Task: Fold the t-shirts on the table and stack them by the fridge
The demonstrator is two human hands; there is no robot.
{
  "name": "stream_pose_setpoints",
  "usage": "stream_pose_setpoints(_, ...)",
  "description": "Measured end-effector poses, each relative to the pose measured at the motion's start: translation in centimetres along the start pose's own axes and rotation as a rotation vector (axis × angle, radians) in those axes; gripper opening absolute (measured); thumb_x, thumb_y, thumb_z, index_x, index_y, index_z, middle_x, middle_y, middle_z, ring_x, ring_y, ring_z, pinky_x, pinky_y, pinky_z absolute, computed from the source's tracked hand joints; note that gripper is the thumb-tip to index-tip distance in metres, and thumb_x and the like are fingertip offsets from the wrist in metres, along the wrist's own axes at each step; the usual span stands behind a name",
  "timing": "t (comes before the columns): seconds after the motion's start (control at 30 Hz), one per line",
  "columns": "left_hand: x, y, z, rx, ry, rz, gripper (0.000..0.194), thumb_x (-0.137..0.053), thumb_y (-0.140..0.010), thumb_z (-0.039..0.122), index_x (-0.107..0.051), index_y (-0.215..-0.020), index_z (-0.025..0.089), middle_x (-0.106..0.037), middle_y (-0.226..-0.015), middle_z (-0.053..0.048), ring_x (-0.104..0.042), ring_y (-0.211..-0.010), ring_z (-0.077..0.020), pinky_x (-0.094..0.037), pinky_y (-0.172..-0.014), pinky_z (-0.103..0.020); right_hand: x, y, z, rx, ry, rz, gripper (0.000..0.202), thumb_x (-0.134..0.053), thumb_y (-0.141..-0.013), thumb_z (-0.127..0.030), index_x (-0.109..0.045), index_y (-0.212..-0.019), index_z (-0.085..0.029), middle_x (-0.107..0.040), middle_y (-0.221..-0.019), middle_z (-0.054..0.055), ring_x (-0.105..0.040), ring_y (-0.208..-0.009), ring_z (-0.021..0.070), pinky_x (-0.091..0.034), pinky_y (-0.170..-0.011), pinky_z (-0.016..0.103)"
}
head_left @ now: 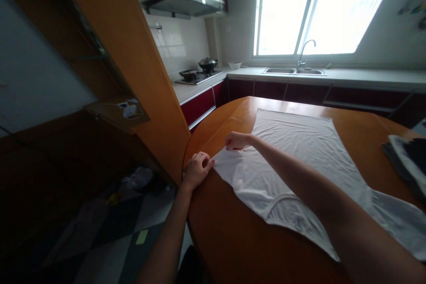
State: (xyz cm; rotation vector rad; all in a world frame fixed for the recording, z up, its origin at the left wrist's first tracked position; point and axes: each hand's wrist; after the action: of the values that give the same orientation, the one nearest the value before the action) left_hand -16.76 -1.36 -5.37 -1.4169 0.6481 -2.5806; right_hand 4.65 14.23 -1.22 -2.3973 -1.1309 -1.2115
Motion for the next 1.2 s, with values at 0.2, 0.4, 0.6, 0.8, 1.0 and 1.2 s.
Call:
stream_pose_setpoints(0.2, -0.2, -0.2, -0.3, 0.045, 0.036, 0.011, 0.026, -0.050, -0.099, 0.043, -0.059, -0.085, 0.023, -0.065, -0.090, -0.005, -0.058, -0.090, -0.0242, -0.045, -0.086, -0.037, -0.4, -0.2, -0.6, -0.006, -0.074, 0.044, 0.027, -0.074, -0.073, -0.012, -0.076, -0.100, -0.016, -0.072, -0.076, -0.001, -0.060, -0.061, 0.0097, -0.043, -0.055, 0.016)
stream_pose_setpoints(0.4, -0.7, -0.3, -0.7, 0.049, 0.012, 0.015, 0.021, -0.049, -0.098, 0.035, -0.058, -0.083, 0.023, -0.065, -0.091, -0.006, -0.058, -0.092, -0.0246, -0.046, -0.087, -0.038, -1.3, -0.5, -0.5, -0.004, -0.028, 0.192, 0.033, -0.067, -0.076, -0.003, -0.075, -0.107, -0.011, -0.074, -0.083, 0.003, -0.061, -0.067, 0.0103, -0.044, -0.059, 0.017)
stream_pose_setpoints(0.6, -0.9, -0.4, -0.8, 0.108, -0.088, 0.112, 0.004, -0.055, -0.090, 0.023, -0.057, -0.086, 0.023, -0.061, -0.090, -0.007, -0.058, -0.091, -0.0263, -0.048, -0.086, -0.040, -1.3, 1.4, -0.3, 0.066, 0.047, 0.355, 0.027, -0.073, -0.079, -0.013, -0.074, -0.107, -0.012, -0.071, -0.106, 0.009, -0.064, -0.090, 0.0166, -0.048, -0.080, 0.024)
stream_pose_setpoints(0.8, 0.1, 0.5, 1.5, -0.204, -0.004, 0.025, 0.014, -0.058, -0.093, 0.024, -0.067, -0.103, 0.023, -0.065, -0.111, -0.008, -0.058, -0.110, -0.0260, -0.046, -0.101, -0.043, 0.6, 10.3, 0.1, 0.247, 0.085, 0.575, 0.019, -0.059, -0.087, -0.009, -0.073, -0.098, -0.014, -0.069, -0.104, 0.009, -0.064, -0.093, 0.0174, -0.048, -0.087, 0.029)
stream_pose_setpoints(1.0, 0.0, 2.4, 4.3, -0.554, 0.059, -0.241, 0.020, -0.070, -0.092, 0.037, -0.074, -0.110, 0.029, -0.071, -0.109, -0.005, -0.062, -0.106, -0.0237, -0.049, -0.097, -0.039, -1.4, 28.2, 1.5, 0.132, 0.092, 0.638, 0.019, -0.053, -0.094, -0.017, -0.071, -0.095, -0.020, -0.069, -0.099, 0.007, -0.065, -0.086, 0.0175, -0.051, -0.081, 0.030)
stream_pose_setpoints(1.2, 0.4, 2.4, 5.9, -0.717, 0.000, -0.316, 0.018, -0.059, -0.099, 0.033, -0.075, -0.109, 0.030, -0.074, -0.106, -0.004, -0.065, -0.104, -0.0218, -0.051, -0.095, -0.038, -7.4, 43.6, 2.2, -0.111, 0.203, 0.647, 0.013, -0.060, -0.095, -0.031, -0.072, -0.097, -0.028, -0.069, -0.105, 0.011, -0.066, -0.097, 0.0244, -0.055, -0.083, 0.038)
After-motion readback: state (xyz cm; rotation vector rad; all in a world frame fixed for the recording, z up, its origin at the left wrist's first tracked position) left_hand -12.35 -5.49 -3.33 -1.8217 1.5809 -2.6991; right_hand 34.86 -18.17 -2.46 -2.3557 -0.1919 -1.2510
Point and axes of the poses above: each hand's wrist, its own y-axis away from the middle knuckle, its own x-axis out of the back of the hand, z = x × y
